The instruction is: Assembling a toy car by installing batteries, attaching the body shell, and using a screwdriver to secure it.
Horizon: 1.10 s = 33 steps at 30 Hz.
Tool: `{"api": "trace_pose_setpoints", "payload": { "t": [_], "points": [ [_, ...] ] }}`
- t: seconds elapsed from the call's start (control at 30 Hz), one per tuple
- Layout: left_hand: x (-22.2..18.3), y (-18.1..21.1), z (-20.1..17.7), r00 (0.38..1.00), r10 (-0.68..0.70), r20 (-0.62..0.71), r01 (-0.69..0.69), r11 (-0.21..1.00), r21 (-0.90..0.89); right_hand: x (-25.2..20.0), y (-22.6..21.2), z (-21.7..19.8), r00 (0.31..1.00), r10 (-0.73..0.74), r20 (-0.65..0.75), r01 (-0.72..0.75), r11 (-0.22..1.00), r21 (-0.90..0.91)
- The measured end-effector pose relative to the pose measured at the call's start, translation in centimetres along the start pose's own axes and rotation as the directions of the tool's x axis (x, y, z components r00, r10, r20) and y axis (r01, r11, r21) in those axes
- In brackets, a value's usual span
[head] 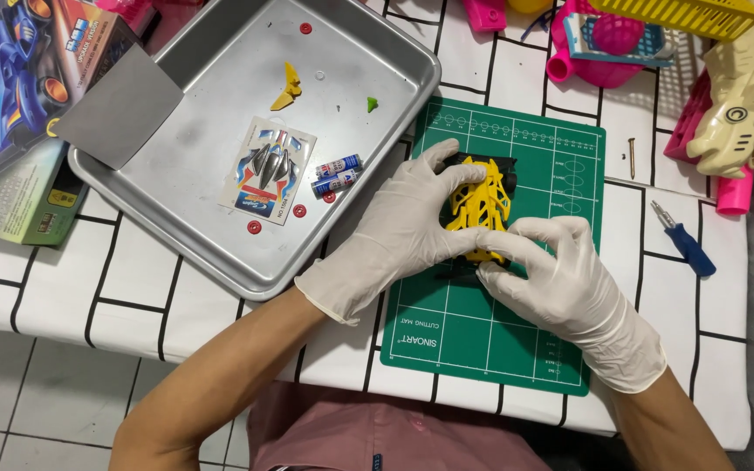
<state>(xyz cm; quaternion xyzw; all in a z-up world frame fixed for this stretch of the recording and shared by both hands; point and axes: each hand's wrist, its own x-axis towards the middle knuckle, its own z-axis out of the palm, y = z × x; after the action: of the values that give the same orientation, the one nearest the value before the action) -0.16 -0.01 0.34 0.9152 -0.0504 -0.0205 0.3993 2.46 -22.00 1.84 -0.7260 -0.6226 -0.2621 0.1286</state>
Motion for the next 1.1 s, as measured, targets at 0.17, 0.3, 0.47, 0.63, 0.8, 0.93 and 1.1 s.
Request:
{"api": "trace_pose_setpoints", "payload": {
  "t": [0.17,0.3,0.47,0.63,0.8,0.93,1.1],
  "points": [
    [0.0,0.0,0.0,1.0,0.006,-0.003,-0.006,1.0,0.005,0.1,0.1,0.1,1.0,-0.004,-0.005,0.004,1.0,0.0],
    [0.1,0.0,0.0,1.0,-0.012,0.012,0.012,1.0,0.014,0.2,0.0,-0.1,1.0,0.001,0.012,-0.001,1.0,0.002],
    [0.2,-0.3,0.3,1.0,-0.005,0.005,0.005,1.0,0.03,0.4,-0.1,-0.2,1.0,0.002,0.019,-0.002,1.0,-0.008],
    [0.1,-0.1,0.1,1.0,-0.018,0.015,0.017,0.999,0.034,0.2,0.0,0.0,1.0,-0.01,-0.004,0.01,1.0,0.006],
    [0.1,-0.3,0.3,1.0,0.0,-0.007,0.0,1.0,-0.014,0.3,0.1,-0.3,1.0,-0.021,0.002,0.021,1.0,0.002],
    [-0.1,-0.2,0.2,0.997,0.043,-0.059,-0.045,0.999,-0.03,1.2,0.9,-1.9,0.998,0.016,-0.06,-0.004,0.981,0.194],
    [-0.3,0.1,0.0,1.0,-0.02,0.001,0.02,0.996,-0.093,-0.9,2.5,-1.4,0.964,0.25,-0.091,-0.235,0.961,0.145]
  ]
}}
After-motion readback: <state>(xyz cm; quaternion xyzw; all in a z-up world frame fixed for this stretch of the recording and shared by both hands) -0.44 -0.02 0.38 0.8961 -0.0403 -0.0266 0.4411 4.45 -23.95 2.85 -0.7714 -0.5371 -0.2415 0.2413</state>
